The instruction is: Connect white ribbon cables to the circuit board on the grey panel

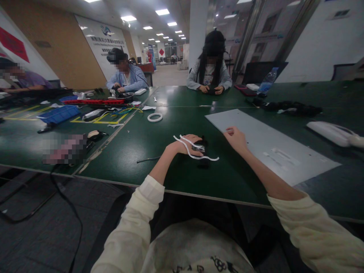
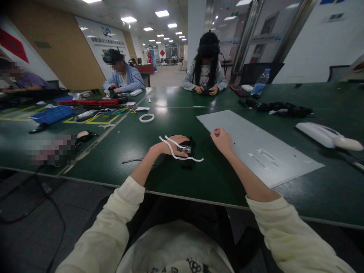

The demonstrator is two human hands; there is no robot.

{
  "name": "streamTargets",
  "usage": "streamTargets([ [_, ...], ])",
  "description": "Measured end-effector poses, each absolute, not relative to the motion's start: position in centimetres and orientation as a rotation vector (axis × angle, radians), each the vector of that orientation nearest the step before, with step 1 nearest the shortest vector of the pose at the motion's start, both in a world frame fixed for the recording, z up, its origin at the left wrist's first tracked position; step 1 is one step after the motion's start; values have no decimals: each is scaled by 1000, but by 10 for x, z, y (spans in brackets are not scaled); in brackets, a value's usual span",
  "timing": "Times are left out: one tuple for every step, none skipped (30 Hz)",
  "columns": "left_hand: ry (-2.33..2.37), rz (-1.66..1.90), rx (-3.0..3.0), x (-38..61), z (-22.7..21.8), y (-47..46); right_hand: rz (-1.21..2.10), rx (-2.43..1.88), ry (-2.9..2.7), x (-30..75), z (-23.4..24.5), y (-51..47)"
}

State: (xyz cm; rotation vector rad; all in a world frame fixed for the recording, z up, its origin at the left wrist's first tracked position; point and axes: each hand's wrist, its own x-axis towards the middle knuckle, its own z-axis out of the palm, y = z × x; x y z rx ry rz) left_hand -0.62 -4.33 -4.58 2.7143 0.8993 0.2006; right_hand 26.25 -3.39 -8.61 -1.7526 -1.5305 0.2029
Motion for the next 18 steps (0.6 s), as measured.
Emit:
streamTargets([
  [903,200,2725,-6,-46,-43,225,-1725,-1555,258,-86,-36],
  [907,203,2738,-6,-46,-43,244,-1697,-1579,254,-85,-38],
  [907,206,2754,-6,-46,-43,260,-1674,-1599,250,-84,-39],
  [905,212,2774,-6,-47,-42,276,-1655,-1618,246,-84,-41],
  [905,220,2794,-6,-47,-42,293,-1641,-1634,243,-83,-42],
  [912,222,2812,-7,-47,-42,313,-1629,-1649,240,-83,-43],
  [932,218,2823,-7,-47,-43,335,-1619,-1670,238,-83,-43],
  [967,202,2827,-7,-47,-43,356,-1609,-1699,237,-82,-43],
  [1012,176,2822,-7,-46,-44,364,-1602,-1736,237,-82,-42],
  [1061,141,2809,-8,-45,-44,345,-1601,-1785,237,-82,-42],
  [1105,103,2792,-8,-45,-45,291,-1609,-1843,238,-83,-41],
  [1139,67,2773,-9,-44,-45,207,-1627,-1905,239,-83,-41],
  [1162,38,2753,-9,-44,-45,108,-1659,-1960,241,-84,-41],
  [1171,18,2735,-10,-44,-45,13,-1704,-2006,242,-86,-41],
  [1171,8,2719,-11,-45,-45,-64,-1758,-2045,243,-87,-42],
  [1162,7,2709,-11,-45,-44,-111,-1813,-2080,244,-88,-42],
  [1144,15,2705,-12,-46,-43,-133,-1860,-2113,245,-90,-43],
  [1121,30,2706,-12,-47,-43,-139,-1886,-2152,246,-91,-43],
])
